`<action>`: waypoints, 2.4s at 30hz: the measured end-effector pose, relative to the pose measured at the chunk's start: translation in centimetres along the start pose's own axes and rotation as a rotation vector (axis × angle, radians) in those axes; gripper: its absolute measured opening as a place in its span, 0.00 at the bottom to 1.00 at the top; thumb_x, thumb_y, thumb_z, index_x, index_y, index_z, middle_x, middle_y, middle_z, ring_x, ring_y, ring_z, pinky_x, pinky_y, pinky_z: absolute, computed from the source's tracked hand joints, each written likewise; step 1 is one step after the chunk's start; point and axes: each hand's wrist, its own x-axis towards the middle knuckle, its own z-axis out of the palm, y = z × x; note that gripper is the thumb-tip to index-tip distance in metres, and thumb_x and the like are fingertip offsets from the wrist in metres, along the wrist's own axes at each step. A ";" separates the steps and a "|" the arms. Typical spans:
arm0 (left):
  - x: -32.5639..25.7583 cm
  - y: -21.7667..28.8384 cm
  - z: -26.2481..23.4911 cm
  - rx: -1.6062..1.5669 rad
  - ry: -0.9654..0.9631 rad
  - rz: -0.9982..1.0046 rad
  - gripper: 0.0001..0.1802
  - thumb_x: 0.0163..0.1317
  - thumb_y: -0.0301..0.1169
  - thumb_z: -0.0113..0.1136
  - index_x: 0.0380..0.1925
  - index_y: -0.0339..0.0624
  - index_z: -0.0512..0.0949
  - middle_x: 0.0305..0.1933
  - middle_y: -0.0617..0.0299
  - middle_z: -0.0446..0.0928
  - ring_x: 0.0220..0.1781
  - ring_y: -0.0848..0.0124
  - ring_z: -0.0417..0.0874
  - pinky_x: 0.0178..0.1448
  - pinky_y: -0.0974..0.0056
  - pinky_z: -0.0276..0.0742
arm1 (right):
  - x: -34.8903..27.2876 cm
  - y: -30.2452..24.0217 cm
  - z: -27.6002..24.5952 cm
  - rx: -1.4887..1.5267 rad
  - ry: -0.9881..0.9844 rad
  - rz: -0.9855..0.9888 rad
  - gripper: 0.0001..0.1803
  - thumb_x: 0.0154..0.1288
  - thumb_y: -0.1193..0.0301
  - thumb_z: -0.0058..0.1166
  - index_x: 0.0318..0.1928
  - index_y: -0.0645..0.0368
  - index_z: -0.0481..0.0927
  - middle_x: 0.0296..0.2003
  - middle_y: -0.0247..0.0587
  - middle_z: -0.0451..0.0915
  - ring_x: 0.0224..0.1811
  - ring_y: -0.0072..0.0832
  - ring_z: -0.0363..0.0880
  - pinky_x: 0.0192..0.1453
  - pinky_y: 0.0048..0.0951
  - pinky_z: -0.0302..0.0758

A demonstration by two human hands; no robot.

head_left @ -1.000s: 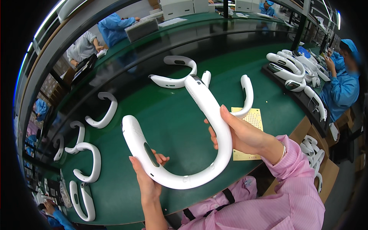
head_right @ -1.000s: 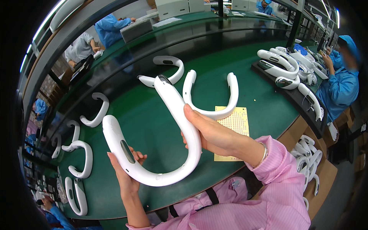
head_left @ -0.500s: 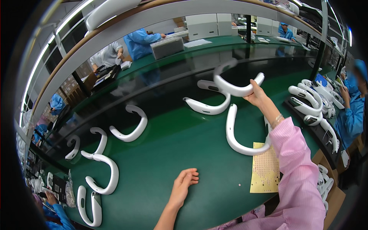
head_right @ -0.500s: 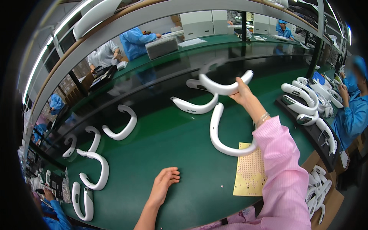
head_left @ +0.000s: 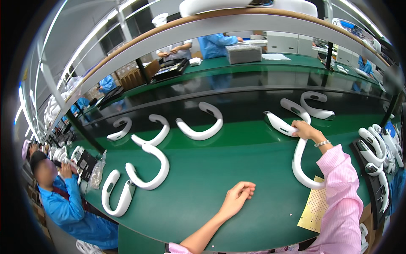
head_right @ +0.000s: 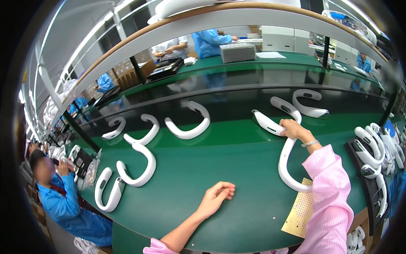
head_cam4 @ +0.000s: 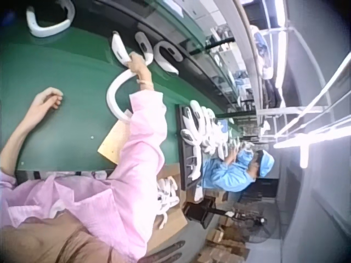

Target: Inspecting, cleaning, and organizing neck massager devices on a factory assembly line.

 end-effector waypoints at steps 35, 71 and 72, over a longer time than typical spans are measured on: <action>-8.8 5.8 0.2 -1.010 -0.144 0.142 0.25 0.66 0.45 0.38 0.46 0.30 0.66 0.27 0.52 0.71 0.23 0.63 0.73 0.21 0.59 0.77 | -24.6 -22.2 0.2 1.450 0.122 0.167 0.24 0.70 0.54 0.41 0.55 0.61 0.62 0.30 0.36 0.71 0.25 0.20 0.72 0.29 0.23 0.72; -9.1 13.9 7.1 -0.401 0.128 0.093 0.28 0.55 0.43 0.47 0.45 0.28 0.62 0.26 0.47 0.76 0.20 0.62 0.80 0.23 0.66 0.78 | -22.6 -21.6 4.9 1.717 -0.100 0.402 0.26 0.68 0.51 0.43 0.48 0.65 0.68 0.31 0.39 0.76 0.31 0.25 0.78 0.37 0.26 0.78; -9.1 13.9 7.1 -0.396 0.124 0.091 0.28 0.55 0.44 0.48 0.45 0.28 0.62 0.26 0.47 0.76 0.20 0.62 0.81 0.23 0.66 0.78 | -22.6 -21.5 4.9 1.726 -0.105 0.400 0.26 0.68 0.51 0.43 0.48 0.65 0.68 0.31 0.39 0.76 0.32 0.25 0.78 0.38 0.26 0.78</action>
